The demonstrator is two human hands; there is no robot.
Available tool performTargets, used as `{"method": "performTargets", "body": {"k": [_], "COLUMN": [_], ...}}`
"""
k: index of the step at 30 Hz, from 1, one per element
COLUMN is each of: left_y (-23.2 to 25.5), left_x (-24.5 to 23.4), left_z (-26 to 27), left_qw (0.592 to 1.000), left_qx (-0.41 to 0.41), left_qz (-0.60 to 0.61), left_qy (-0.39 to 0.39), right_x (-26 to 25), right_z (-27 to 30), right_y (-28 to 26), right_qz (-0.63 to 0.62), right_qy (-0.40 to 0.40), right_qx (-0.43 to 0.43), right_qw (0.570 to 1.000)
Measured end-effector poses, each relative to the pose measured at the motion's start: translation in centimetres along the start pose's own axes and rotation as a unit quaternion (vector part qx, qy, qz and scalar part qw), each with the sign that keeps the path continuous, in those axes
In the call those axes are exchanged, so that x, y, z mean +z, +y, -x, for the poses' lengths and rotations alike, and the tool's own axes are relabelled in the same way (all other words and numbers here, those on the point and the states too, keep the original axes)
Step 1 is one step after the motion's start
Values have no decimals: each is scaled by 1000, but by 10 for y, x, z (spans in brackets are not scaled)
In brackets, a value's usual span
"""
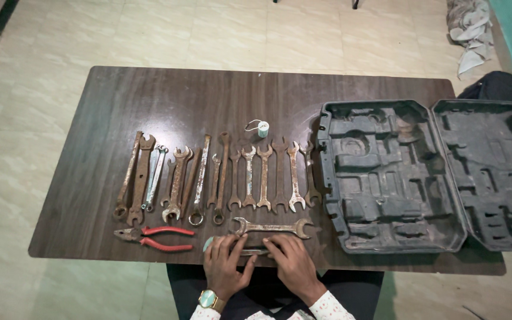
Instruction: The person empties a toolbox onto a table, then systematically picks up each wrench and pair of pliers and places them back into the toolbox compartments.
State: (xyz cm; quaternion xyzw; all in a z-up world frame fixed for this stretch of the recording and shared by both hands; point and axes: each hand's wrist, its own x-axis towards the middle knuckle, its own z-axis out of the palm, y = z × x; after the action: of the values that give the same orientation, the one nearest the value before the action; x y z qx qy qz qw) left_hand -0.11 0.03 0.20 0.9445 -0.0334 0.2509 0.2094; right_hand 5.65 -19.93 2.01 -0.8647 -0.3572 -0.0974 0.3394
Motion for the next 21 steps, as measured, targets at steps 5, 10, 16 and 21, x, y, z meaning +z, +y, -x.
{"method": "performTargets", "body": {"k": [5,10,16,21], "left_y": [0,1,18,44], "left_x": [-2,-6,-17,-23], "left_z": [1,-4,-20,-26], "left_qw": [1000,998,994,987], "left_qx": [3,10,65,150], "left_qz": [1,12,-23,26], "left_qy": [-15,-63,-82,-53], "right_x": [-2,-2,-4,-33], "right_z": [5,9,18,41], "right_y": [2,4,5,-2], "right_qz": [13,31,-4,6], "right_qy": [-13,-33,6,75], "right_qx": [-13,-36,6,79], "right_qw": [1000,998,1000,994]}}
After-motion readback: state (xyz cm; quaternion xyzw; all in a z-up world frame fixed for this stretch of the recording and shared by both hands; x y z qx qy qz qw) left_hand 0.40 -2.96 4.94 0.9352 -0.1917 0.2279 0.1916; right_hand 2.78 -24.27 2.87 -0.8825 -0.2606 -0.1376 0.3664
